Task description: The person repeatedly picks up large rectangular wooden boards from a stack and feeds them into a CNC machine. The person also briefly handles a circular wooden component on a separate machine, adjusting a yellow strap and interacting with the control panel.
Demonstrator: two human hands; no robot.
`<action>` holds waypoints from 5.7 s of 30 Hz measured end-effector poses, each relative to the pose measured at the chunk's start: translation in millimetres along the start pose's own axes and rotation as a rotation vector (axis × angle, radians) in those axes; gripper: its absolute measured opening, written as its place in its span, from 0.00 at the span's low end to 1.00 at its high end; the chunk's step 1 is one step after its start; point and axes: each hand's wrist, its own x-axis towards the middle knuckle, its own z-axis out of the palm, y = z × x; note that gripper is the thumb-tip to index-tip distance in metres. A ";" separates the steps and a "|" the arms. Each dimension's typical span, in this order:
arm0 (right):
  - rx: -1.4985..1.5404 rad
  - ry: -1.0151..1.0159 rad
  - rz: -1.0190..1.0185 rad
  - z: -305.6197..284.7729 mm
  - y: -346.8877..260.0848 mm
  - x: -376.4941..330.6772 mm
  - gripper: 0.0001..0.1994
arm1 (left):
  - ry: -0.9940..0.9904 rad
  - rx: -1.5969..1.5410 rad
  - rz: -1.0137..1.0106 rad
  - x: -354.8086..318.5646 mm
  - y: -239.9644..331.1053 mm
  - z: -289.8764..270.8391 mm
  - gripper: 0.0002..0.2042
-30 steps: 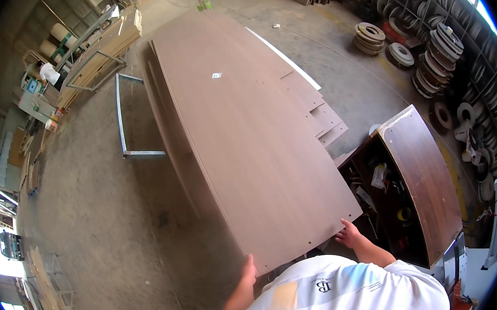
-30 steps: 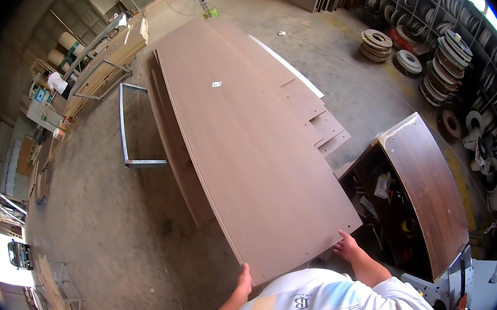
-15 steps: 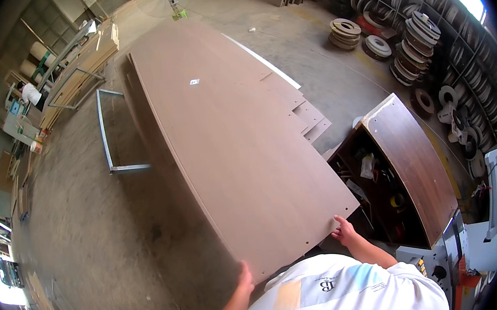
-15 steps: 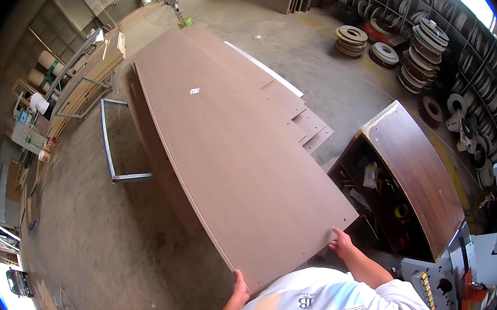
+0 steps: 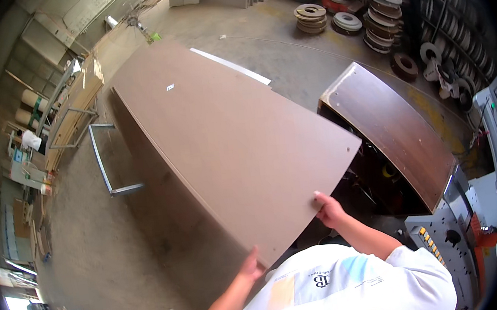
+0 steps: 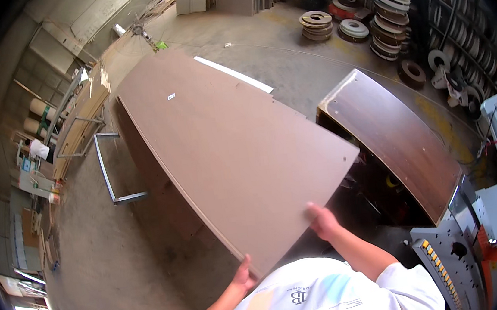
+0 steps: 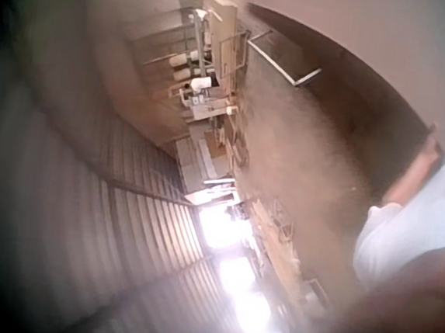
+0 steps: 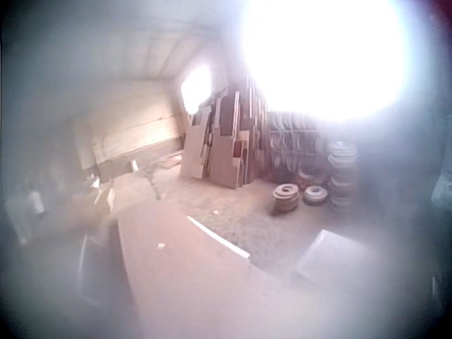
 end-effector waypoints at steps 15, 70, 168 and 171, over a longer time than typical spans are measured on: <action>-0.023 0.287 -0.326 -173.8 -120.5 -149.2 0.21 | -0.106 0.656 -0.276 185.5 -163.5 239.9 0.27; -0.301 1.835 0.269 -464.1 165.4 -468.8 0.33 | 0.164 1.476 0.154 119.5 -24.5 186.7 0.45; 0.648 1.324 -0.509 -490.6 291.8 -455.8 0.25 | 0.130 0.965 -0.295 135.0 -400.9 217.9 0.25; 0.826 1.343 -0.533 -475.9 254.5 -446.0 0.26 | -0.129 1.688 -0.382 119.9 -387.8 223.7 0.24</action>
